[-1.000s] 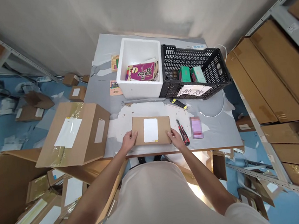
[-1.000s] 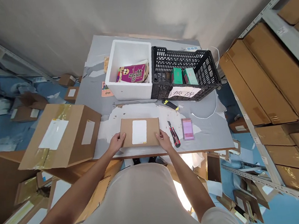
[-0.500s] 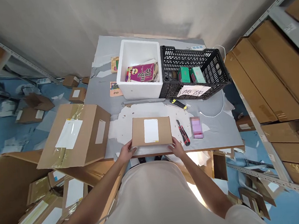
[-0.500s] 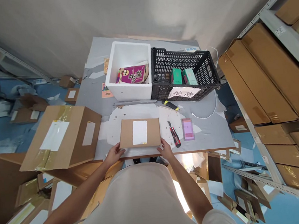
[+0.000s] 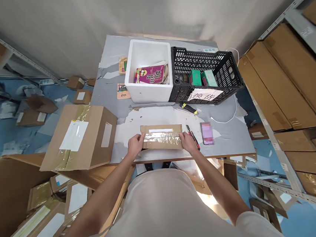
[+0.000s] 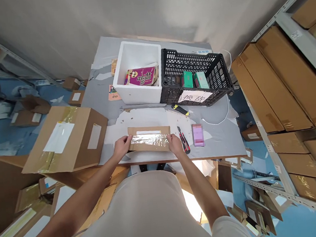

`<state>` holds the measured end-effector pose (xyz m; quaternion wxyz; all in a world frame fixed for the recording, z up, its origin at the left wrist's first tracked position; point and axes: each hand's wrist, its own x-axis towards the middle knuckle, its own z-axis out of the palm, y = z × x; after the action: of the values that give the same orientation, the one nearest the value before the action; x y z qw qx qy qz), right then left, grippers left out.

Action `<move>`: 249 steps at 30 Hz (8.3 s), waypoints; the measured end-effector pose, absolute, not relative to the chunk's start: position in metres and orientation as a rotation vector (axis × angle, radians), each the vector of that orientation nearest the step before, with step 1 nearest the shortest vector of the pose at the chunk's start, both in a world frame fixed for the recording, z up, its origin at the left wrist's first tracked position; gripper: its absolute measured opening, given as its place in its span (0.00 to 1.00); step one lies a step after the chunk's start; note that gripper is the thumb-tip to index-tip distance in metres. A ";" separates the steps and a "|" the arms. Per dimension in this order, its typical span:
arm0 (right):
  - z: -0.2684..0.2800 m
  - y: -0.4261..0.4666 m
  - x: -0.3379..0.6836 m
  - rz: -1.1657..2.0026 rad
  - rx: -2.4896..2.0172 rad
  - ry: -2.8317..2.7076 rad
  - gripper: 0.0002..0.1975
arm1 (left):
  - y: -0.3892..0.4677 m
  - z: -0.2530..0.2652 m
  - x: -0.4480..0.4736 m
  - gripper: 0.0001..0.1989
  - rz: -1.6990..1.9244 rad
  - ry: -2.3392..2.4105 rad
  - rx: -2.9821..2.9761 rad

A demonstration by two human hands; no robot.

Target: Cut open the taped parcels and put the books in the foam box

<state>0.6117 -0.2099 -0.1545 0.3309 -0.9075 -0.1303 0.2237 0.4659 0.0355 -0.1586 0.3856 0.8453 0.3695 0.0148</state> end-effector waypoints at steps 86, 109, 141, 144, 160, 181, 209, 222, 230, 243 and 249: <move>-0.174 -0.208 0.629 0.550 -2.319 -0.409 0.26 | 0.032 -0.177 0.463 0.34 0.088 0.778 2.047; -0.246 -0.336 0.664 0.239 -2.834 0.019 0.25 | 0.021 -0.200 0.458 0.35 0.174 0.966 1.917; -0.075 -0.133 0.643 0.797 -2.353 -1.963 0.27 | -0.005 -0.186 0.455 0.21 0.493 0.133 2.714; -0.077 -0.117 0.644 0.802 -2.447 -2.103 0.29 | -0.005 -0.185 0.456 0.20 0.506 0.130 2.694; -0.078 -0.114 0.638 0.805 -2.583 -2.200 0.36 | -0.006 -0.195 0.456 0.19 0.574 0.135 2.675; -0.044 -0.157 0.653 0.953 -2.788 -2.043 0.34 | -0.001 -0.195 0.455 0.19 0.460 0.140 2.707; -0.040 -0.301 0.645 0.728 -2.948 -1.098 0.28 | -0.001 -0.171 0.470 0.19 0.427 0.200 2.758; -0.077 -0.242 0.607 0.694 -2.815 -0.782 0.29 | 0.048 -0.152 0.519 0.62 -0.002 0.095 2.820; -0.074 -0.225 0.589 0.700 -2.977 -0.733 0.29 | 0.040 -0.151 0.515 0.63 0.034 0.168 2.783; -0.050 -0.204 0.587 0.862 -3.146 -0.869 0.35 | 0.030 -0.138 0.517 0.61 -0.152 0.332 2.805; -0.047 -0.198 0.598 0.899 -3.136 -0.898 0.37 | 0.030 -0.135 0.517 0.61 -0.229 0.293 2.800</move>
<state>0.5980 -0.1978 -0.0475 -0.1209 -0.9200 -0.2635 0.2638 0.5172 0.0304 -0.1353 0.1579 0.9789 0.1023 -0.0801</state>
